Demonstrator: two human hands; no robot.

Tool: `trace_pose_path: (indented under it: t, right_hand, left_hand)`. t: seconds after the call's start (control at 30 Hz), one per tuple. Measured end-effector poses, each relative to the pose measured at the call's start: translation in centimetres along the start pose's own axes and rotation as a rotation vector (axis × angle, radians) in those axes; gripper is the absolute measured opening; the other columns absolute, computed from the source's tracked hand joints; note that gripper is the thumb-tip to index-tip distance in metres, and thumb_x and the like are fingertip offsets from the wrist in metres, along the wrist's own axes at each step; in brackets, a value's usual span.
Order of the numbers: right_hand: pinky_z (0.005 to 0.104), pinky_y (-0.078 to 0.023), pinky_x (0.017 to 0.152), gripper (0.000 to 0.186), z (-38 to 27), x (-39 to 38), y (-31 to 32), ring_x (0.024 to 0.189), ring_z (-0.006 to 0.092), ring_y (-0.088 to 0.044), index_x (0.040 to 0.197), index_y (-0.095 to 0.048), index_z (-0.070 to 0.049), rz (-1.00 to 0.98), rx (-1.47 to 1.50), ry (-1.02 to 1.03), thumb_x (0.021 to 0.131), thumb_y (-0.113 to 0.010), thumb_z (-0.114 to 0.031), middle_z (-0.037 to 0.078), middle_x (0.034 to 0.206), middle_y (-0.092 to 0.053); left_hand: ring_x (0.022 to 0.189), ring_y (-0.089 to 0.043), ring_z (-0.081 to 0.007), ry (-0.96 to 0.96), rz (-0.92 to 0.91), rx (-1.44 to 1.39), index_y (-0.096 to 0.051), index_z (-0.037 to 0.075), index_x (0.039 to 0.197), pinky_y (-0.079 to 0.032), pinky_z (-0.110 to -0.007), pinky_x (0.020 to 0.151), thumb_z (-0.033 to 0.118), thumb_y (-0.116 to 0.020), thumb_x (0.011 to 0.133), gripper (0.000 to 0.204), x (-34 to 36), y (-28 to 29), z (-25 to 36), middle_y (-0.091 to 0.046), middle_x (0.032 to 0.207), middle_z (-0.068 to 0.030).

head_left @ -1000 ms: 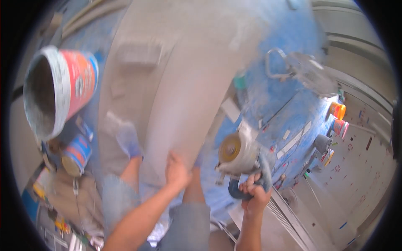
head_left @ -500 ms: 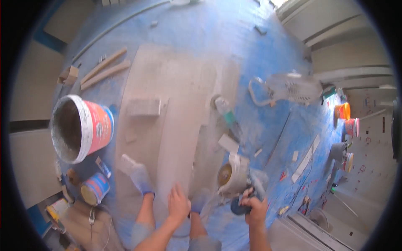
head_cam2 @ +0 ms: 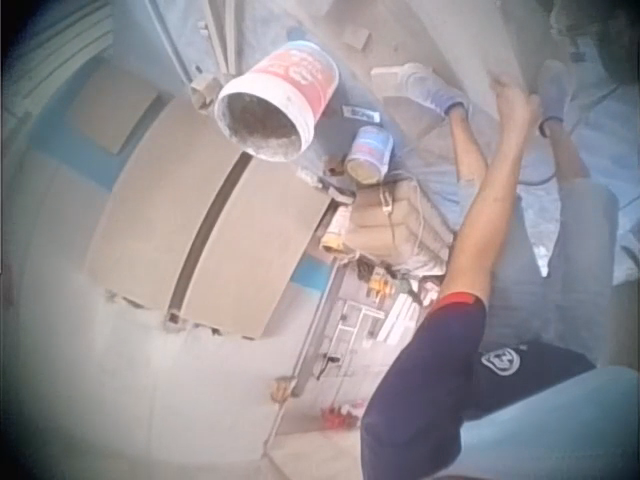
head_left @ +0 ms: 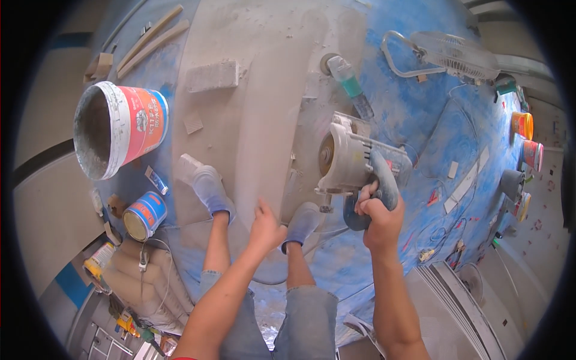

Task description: The person cuts a tile with a power saw and then applies mortar to the back of another tile using a trowel.

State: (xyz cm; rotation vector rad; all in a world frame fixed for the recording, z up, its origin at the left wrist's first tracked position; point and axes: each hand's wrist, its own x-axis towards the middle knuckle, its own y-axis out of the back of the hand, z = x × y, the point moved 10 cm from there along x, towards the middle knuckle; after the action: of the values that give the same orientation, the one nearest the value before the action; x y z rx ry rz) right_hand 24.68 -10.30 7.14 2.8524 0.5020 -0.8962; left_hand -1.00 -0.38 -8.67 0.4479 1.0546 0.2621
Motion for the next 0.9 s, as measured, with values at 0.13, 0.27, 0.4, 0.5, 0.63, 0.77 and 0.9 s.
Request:
trace_pose_path:
  t: [0.13, 0.27, 0.4, 0.5, 0.63, 0.77, 0.9]
  right_hand:
    - [0.0245, -0.042, 0.057, 0.033, 1.0, 0.6, -1.0, 0.059, 0.0127, -0.049, 0.096, -0.057, 0.005, -0.032, -0.012, 0.015, 0.064, -0.052, -0.002, 0.007, 0.07, -0.054]
    - [0.0237, -0.043, 0.06, 0.013, 1.4, 0.3, -3.1, 0.064, 0.0099, -0.051, 0.083, -0.054, 0.0, -0.074, -0.01, 0.036, 0.07, -0.053, -0.001, 0.004, 0.074, -0.058]
    - [0.0238, -0.043, 0.06, 0.014, 1.5, 0.2, -4.1, 0.064, 0.01, -0.051, 0.083, -0.054, 0.0, -0.066, -0.007, 0.065, 0.07, -0.053, -0.001, 0.005, 0.075, -0.058]
    - [0.0243, -0.043, 0.059, 0.015, 1.6, 0.2, -4.7, 0.063, 0.0102, -0.051, 0.084, -0.053, 0.0, -0.059, -0.002, 0.073, 0.069, -0.053, 0.0, 0.005, 0.075, -0.058]
    - [0.0247, -0.043, 0.056, 0.04, 1.2, 0.0, -5.4, 0.058, 0.013, -0.05, 0.101, -0.056, 0.006, -0.002, -0.065, 0.078, 0.062, -0.052, -0.004, 0.007, 0.072, -0.054]
    - [0.0232, -0.043, 0.057, 0.049, 1.0, 0.0, -5.6, 0.06, 0.0117, -0.05, 0.113, -0.053, 0.006, -0.013, -0.041, 0.091, 0.065, -0.052, -0.003, 0.005, 0.072, -0.054]
    - [0.022, -0.043, 0.057, 0.066, 0.9, -0.1, -6.4, 0.061, 0.0106, -0.05, 0.132, -0.051, 0.011, -0.033, -0.051, 0.117, 0.068, -0.05, -0.002, 0.004, 0.07, -0.052]
  left_hand:
    - [0.116, -0.052, -0.0506, 0.123, -0.151, -0.022, 0.002, -0.015, 0.146, -0.048, -0.046, 0.096, 0.016, -0.067, 0.074, 0.104, 0.0, -0.6, 0.4, -0.033, 0.139, -0.0407]
    - [0.111, -0.054, -0.0511, 0.065, -0.082, 0.001, 0.004, -0.014, 0.146, -0.049, -0.047, 0.093, 0.014, -0.065, 0.075, 0.104, 0.2, -0.6, -0.3, -0.032, 0.139, -0.0414]
    - [0.11, -0.055, -0.0516, 0.066, -0.076, 0.032, 0.003, -0.015, 0.145, -0.049, -0.047, 0.092, 0.011, -0.064, 0.074, 0.102, 0.2, -0.6, -0.3, -0.032, 0.137, -0.0426]
    - [0.109, -0.055, -0.0517, 0.058, -0.051, 0.023, 0.002, -0.017, 0.144, -0.049, -0.048, 0.092, 0.01, -0.064, 0.073, 0.1, 0.3, -0.5, -0.1, -0.032, 0.135, -0.0435]
    - [0.115, -0.049, -0.0583, 0.104, -0.134, -0.038, 0.003, -0.019, 0.143, -0.048, -0.046, 0.098, 0.011, -0.07, 0.071, 0.107, 0.2, -0.3, 0.3, -0.023, 0.138, -0.05]
    - [0.114, -0.052, -0.0571, 0.104, -0.117, 0.008, 0.001, -0.019, 0.143, -0.05, -0.044, 0.095, 0.012, -0.072, 0.071, 0.107, 0.0, -0.1, 0.5, -0.023, 0.137, -0.0506]
    - [0.112, -0.053, -0.0564, 0.104, -0.1, 0.006, -0.002, -0.019, 0.143, -0.05, -0.044, 0.096, 0.013, -0.072, 0.072, 0.105, 0.0, 0.2, 0.6, -0.025, 0.136, -0.0507]
